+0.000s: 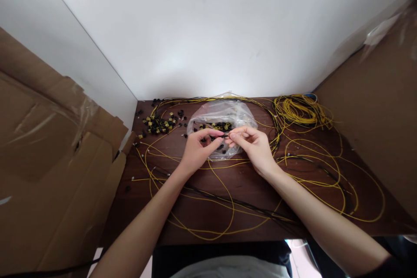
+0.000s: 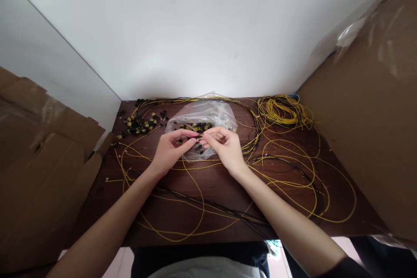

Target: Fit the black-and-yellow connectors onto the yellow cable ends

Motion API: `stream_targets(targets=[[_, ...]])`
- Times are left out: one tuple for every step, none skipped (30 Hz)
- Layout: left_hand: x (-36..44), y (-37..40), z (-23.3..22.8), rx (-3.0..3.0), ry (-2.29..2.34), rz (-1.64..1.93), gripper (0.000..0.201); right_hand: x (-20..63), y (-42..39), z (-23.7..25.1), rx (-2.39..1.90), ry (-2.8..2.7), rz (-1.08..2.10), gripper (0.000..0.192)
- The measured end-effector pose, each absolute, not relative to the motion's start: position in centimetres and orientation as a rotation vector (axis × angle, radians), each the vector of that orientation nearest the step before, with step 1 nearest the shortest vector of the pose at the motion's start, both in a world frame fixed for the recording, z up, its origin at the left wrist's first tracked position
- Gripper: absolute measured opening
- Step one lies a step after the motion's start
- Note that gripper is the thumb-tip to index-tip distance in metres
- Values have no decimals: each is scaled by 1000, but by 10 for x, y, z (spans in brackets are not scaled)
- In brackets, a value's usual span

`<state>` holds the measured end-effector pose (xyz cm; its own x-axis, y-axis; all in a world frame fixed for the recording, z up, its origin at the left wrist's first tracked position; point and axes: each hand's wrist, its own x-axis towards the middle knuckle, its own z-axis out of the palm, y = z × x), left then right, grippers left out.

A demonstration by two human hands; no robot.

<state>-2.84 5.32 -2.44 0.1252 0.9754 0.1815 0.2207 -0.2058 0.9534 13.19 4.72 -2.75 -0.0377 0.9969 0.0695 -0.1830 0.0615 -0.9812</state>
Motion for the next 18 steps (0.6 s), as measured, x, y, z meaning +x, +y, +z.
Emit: stream_targets(targets=[[-28,53,-24,1577,1198,1153,16,132,47,-28,-1006,-1134,1276,27],[-28,53,-24,1575,1198,1151,16,132,47,-28,-1004,-1132,1281,27],[-28,53,-24,1573,1198,1148,16,132,47,-28,-998,-1127,1288,28],[-28,53,-24,1571,1199,1145,16,132,47,-29,-989,-1119,1297,28],[-28,53,-24,1569,1201,1142,16,132,47,-29,-977,-1108,1308,28],[-28,53,-24,1567,1203,1139,16,132,48,-29,-964,-1095,1319,27],[-28,53,-25,1565,1203,1137,16,132,48,-30,-951,-1081,1329,27],[-28,53,-25,1562,1203,1137,16,131,48,-30,-942,-1067,1338,27],[-28,53,-25,1560,1202,1137,16,131,48,-30,-937,-1056,1345,27],[-28,53,-25,1557,1201,1138,16,131,48,-30,-935,-1049,1349,27],[-28,53,-25,1555,1200,1138,16,131,48,-29,-935,-1046,1349,27],[-28,53,-24,1554,1199,1138,16,131,48,-29,-937,-1047,1348,27],[-28,53,-24,1554,1199,1138,16,131,48,-29,-939,-1050,1346,27],[-28,53,-24,1554,1199,1139,16,131,48,-29,-942,-1055,1344,27],[-28,53,-24,1555,1200,1139,16,131,48,-29,-946,-1061,1341,28],[-28,53,-24,1556,1201,1141,16,131,48,-29,-952,-1070,1336,28],[-28,53,-24,1557,1203,1143,15,132,48,-29,-958,-1081,1329,28],[-28,53,-24,1556,1205,1144,15,132,48,-29,-960,-1092,1321,27]])
